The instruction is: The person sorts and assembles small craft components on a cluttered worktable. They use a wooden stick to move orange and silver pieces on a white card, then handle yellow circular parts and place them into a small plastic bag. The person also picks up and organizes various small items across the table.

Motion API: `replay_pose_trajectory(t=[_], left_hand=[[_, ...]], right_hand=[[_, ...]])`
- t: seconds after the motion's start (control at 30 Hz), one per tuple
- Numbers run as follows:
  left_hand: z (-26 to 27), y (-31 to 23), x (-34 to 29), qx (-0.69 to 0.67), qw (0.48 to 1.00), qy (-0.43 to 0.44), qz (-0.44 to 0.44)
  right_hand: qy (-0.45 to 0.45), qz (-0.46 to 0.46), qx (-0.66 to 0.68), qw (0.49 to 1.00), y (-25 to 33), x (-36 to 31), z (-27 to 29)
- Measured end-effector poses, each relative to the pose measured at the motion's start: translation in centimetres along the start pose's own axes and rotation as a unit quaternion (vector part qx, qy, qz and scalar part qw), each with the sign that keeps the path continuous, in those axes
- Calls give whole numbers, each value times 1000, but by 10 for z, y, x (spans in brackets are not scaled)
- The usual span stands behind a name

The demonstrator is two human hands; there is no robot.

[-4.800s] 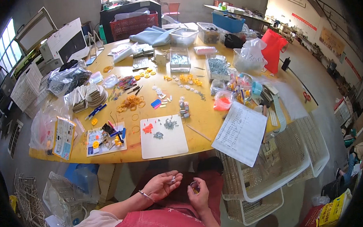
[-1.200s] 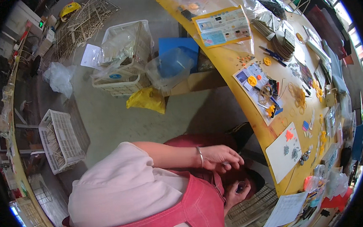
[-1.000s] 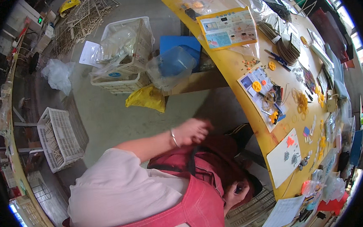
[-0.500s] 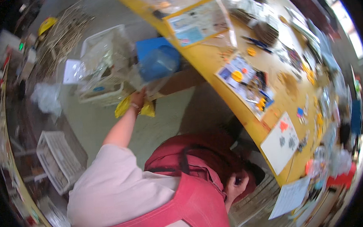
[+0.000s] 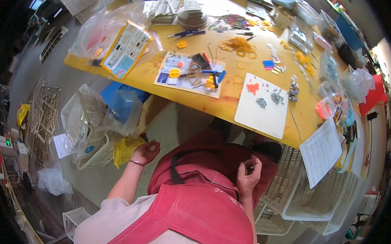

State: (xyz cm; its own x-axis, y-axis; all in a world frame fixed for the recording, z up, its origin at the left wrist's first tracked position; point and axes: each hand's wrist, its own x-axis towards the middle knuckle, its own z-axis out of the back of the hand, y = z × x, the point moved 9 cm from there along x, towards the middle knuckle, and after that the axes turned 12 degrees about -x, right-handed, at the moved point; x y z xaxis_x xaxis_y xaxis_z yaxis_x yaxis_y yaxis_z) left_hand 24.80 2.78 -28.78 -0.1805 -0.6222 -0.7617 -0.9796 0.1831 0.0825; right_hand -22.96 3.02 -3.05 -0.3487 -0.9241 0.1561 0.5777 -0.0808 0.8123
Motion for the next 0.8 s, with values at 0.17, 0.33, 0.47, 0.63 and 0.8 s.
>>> replay_pose_trajectory(t=[0.17,0.33,0.47,0.63,0.8], left_hand=[[-159,90,-45,251,957,142,-22],[-259,186,-94,369,909,188,53],[-287,262,-115,399,873,237,150],[-300,324,-130,348,872,233,253],[-307,357,-140,264,869,236,345]], right_hand=[[-19,15,9,1000,4,-3,13],[-39,-36,35,998,3,-3,17],[-46,12,32,998,23,-1,29],[-56,43,21,997,47,-3,43],[-65,18,11,998,48,-3,49]])
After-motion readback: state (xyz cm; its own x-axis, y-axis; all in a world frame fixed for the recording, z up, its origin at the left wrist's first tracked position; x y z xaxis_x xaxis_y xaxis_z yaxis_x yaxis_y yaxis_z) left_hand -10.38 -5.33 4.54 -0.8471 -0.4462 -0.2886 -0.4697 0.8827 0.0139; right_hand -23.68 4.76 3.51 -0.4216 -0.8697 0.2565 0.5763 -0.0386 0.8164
